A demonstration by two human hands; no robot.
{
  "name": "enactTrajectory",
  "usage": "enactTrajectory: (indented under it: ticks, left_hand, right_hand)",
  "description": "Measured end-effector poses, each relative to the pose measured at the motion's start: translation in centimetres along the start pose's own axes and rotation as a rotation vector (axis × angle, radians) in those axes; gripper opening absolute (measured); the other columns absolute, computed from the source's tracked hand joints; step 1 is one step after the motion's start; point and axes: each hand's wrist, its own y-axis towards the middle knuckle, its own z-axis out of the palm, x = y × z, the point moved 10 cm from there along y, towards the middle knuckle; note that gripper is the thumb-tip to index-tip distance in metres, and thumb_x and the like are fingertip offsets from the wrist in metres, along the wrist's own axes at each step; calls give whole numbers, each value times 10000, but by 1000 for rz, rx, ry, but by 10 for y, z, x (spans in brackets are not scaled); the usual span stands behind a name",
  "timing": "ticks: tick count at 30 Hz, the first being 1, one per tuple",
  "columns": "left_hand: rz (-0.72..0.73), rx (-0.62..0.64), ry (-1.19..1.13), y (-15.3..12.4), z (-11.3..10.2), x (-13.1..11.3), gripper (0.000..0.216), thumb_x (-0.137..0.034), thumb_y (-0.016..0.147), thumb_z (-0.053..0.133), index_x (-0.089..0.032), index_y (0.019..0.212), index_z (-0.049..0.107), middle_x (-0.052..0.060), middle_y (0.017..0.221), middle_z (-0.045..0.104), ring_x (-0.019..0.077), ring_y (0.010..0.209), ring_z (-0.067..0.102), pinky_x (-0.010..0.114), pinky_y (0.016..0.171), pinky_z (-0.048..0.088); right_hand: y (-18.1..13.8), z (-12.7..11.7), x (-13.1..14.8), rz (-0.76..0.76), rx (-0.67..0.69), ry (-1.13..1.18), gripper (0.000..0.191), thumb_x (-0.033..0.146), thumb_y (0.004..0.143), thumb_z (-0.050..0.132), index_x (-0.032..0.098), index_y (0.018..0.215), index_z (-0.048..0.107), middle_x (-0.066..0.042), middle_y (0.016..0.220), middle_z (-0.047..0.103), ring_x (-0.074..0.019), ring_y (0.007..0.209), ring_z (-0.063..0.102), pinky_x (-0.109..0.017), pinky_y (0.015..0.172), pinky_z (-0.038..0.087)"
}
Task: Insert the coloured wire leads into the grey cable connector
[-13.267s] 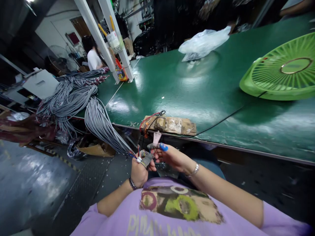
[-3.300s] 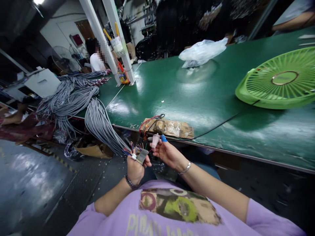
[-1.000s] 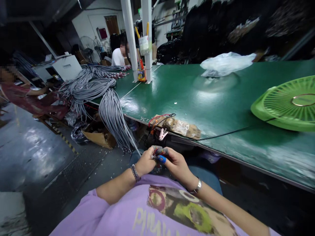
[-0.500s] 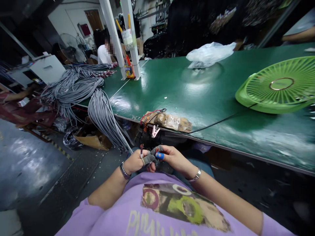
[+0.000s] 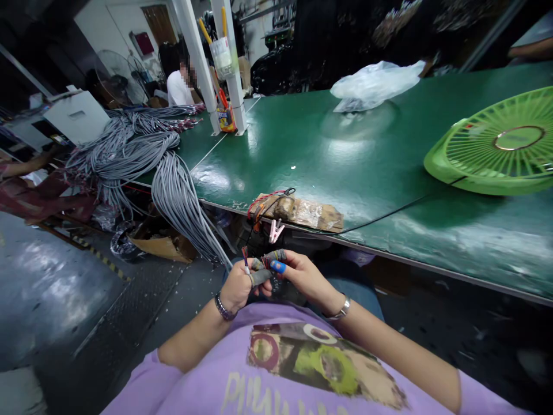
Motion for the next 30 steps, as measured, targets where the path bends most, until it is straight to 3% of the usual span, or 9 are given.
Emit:
enactTrajectory:
  ticks: [5,12,18,26,30]
  left_hand:
    - [32,-24,26,1,-2,3,285,-397,686,681,-145,672,547,4,489,606,104,399,554,173,368,307]
    - [67,-105,3,2,-6,0,326,-421,704,668,-154,610,506,-5,478,590,90,391,536,173,377,315]
    - [129,-208,-45,2,-16,-4,318,-417,720,646,-155,597,515,-11,461,574,77,369,502,178,369,286]
    - [101,-179,2,-1,-14,-4,310,-410,692,667,-157,598,514,-19,458,562,75,366,496,180,376,300]
    - [81,-178,15,-2,-12,0,252,-365,674,682,-160,679,537,-28,457,565,92,371,510,188,382,332]
  right_hand:
    - [2,1,-6,26,-15,16,258,398,695,683,171,798,616,-15,712,636,-130,628,541,-255,601,449]
    - [2,-6,-11,52,-93,21,256,410,702,669,164,719,602,10,623,584,-105,563,483,-232,544,409]
    - [-5,-5,-13,15,-121,24,247,414,730,645,175,722,584,-8,662,605,-129,603,519,-265,594,442]
    - [3,1,-2,11,-47,-51,255,418,722,649,180,787,587,-10,711,629,-137,638,550,-262,613,455]
    - [6,13,-3,81,25,1,282,449,711,652,192,789,567,9,584,604,-140,541,548,-258,528,430]
